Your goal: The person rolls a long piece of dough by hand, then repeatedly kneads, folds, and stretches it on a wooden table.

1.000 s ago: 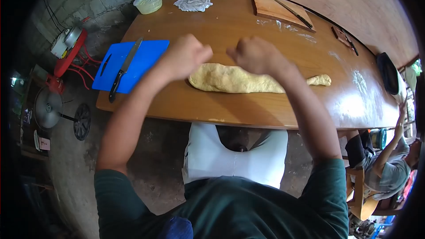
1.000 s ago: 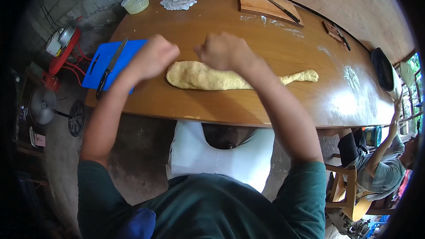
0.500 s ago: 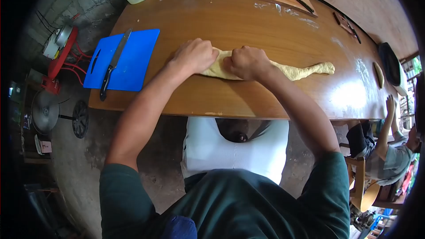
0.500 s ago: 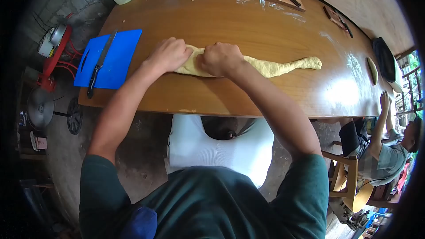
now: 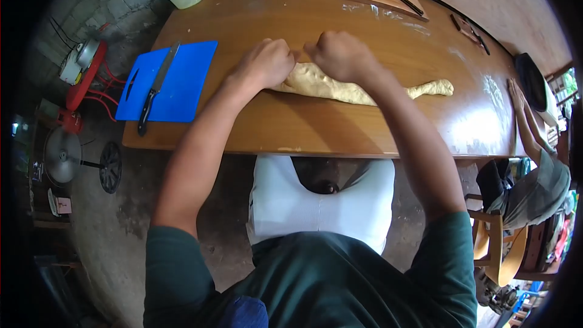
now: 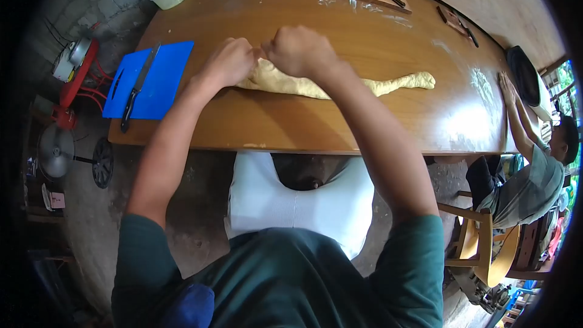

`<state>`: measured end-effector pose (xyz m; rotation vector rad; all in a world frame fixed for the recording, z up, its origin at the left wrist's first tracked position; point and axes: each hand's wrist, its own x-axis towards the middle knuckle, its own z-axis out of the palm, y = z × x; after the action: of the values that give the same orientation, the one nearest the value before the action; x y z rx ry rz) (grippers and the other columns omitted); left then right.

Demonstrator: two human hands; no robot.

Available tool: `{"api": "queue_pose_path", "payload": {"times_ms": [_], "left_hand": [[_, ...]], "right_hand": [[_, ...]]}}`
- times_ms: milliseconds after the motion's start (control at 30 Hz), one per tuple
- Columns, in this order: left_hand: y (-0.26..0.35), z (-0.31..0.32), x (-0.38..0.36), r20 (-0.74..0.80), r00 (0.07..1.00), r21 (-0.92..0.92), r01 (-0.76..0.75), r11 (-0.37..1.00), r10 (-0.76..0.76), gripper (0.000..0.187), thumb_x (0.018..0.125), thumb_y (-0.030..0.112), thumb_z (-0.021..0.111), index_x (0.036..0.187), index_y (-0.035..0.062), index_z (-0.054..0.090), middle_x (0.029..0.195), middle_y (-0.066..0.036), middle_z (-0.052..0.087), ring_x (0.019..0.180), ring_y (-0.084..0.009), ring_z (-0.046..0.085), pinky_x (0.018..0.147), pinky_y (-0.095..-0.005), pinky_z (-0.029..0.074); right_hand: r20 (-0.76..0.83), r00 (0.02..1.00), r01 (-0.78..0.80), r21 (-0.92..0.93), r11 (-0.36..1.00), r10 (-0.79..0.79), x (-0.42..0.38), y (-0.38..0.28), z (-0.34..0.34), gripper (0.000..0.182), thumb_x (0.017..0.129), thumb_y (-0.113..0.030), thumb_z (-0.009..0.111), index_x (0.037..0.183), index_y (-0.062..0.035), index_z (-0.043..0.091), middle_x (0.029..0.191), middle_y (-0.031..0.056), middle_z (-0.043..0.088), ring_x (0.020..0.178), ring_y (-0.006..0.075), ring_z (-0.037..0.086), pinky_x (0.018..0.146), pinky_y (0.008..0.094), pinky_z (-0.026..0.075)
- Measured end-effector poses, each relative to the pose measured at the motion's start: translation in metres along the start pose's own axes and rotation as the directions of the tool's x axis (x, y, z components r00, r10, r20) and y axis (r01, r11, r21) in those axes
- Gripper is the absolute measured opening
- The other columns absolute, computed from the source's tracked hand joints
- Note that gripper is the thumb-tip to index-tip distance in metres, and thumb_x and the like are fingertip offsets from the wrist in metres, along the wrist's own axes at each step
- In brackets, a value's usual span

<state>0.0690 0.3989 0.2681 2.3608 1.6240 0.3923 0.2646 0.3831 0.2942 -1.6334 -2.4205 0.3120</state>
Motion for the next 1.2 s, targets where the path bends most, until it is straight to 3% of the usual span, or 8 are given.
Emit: {"api": "queue_pose_path", "payload": {"times_ms": [167,333,500,533,600,800,1133,1200], "left_hand": [[-0.001,0.029,-0.027,-0.052,0.998,0.028,-0.025,0.999,0.026,0.047,0.101,0.035,0.052,0.088,-0.0031,0.077,0.099,-0.030,0.073,0.093,-0.0502,0.072,0.086,-0.0587,0.057],[-0.009,0.032,-0.046,0.106,0.992,0.083,-0.077,0.993,0.068,0.045,0.100,0.032,0.052,0.087,-0.0038,0.076,0.097,-0.031,0.073,0.093,-0.0492,0.072,0.089,-0.0573,0.057],[0.021,-0.006,-0.047,-0.076,0.996,-0.067,-0.059,0.996,0.054,0.048,0.099,0.033,0.054,0.076,-0.0052,0.073,0.086,-0.031,0.071,0.085,-0.0491,0.072,0.086,-0.0582,0.057],[0.016,0.004,-0.045,-0.071,0.996,-0.064,-0.059,0.996,0.054,0.048,0.099,0.033,0.054,0.076,-0.0052,0.073,0.086,-0.031,0.071,0.085,-0.0491,0.072,0.086,-0.0582,0.057],[0.001,0.041,-0.055,0.002,1.000,0.008,-0.027,1.000,0.027,0.049,0.099,0.034,0.051,0.079,-0.0057,0.072,0.087,-0.031,0.071,0.086,-0.0487,0.072,0.088,-0.0583,0.056],[0.003,0.022,-0.073,0.152,0.988,-0.011,0.002,1.000,-0.001,0.047,0.099,0.031,0.049,0.085,-0.0076,0.071,0.101,-0.033,0.071,0.092,-0.0489,0.071,0.089,-0.0569,0.056],[0.001,0.038,-0.024,-0.024,0.999,-0.101,0.039,0.994,-0.042,0.047,0.101,0.033,0.052,0.083,-0.0058,0.072,0.091,-0.035,0.069,0.089,-0.0493,0.071,0.085,-0.0566,0.057],[0.000,0.043,-0.029,-0.023,0.999,-0.117,0.026,0.993,-0.029,0.048,0.101,0.034,0.052,0.084,-0.0058,0.073,0.090,-0.034,0.070,0.087,-0.0487,0.072,0.082,-0.0572,0.058]], "right_hand": [[0.037,0.998,-0.051,-0.191,0.980,0.059,-0.024,-0.007,0.067,0.050,0.102,-0.044,0.049,0.088,-0.0065,0.079,0.096,0.0214,0.078,0.095,0.0369,0.077,0.089,0.0504,0.060],[0.191,0.980,-0.030,-0.099,0.995,0.048,-0.038,-0.002,0.046,0.048,0.101,-0.043,0.050,0.092,-0.0063,0.079,0.097,0.0235,0.077,0.096,0.0431,0.075,0.091,0.0534,0.058],[-0.114,0.993,-0.024,-0.098,0.995,0.012,-0.034,-0.016,-0.001,0.040,0.100,-0.040,0.055,0.089,-0.0066,0.075,0.088,0.0175,0.076,0.089,0.0399,0.075,0.081,0.0536,0.061],[-0.020,0.983,-0.182,-0.231,0.956,0.183,-0.031,-0.014,0.045,0.040,0.101,-0.041,0.056,0.090,-0.0089,0.077,0.090,0.0159,0.077,0.089,0.0385,0.076,0.080,0.0517,0.061],[0.204,0.979,0.050,-0.236,0.971,-0.001,-0.053,-0.023,0.065,0.043,0.101,-0.045,0.055,0.092,-0.0095,0.078,0.094,0.0166,0.078,0.092,0.0373,0.076,0.081,0.0497,0.062],[0.364,0.931,0.088,-0.133,0.987,-0.034,-0.073,-0.028,0.023,0.044,0.102,-0.042,0.053,0.090,-0.0084,0.079,0.095,0.0170,0.078,0.092,0.0367,0.076,0.082,0.0488,0.061],[0.055,0.998,0.026,-0.057,0.998,-0.022,-0.026,-0.012,0.066,0.048,0.102,-0.041,0.051,0.073,-0.0074,0.071,0.077,0.0192,0.074,0.078,0.0411,0.074,0.074,0.0543,0.061],[0.146,0.989,0.030,-0.102,0.994,-0.014,-0.028,-0.008,0.071,0.048,0.102,-0.043,0.052,0.079,-0.0081,0.075,0.082,0.0194,0.075,0.082,0.0414,0.075,0.077,0.0546,0.061]]}}
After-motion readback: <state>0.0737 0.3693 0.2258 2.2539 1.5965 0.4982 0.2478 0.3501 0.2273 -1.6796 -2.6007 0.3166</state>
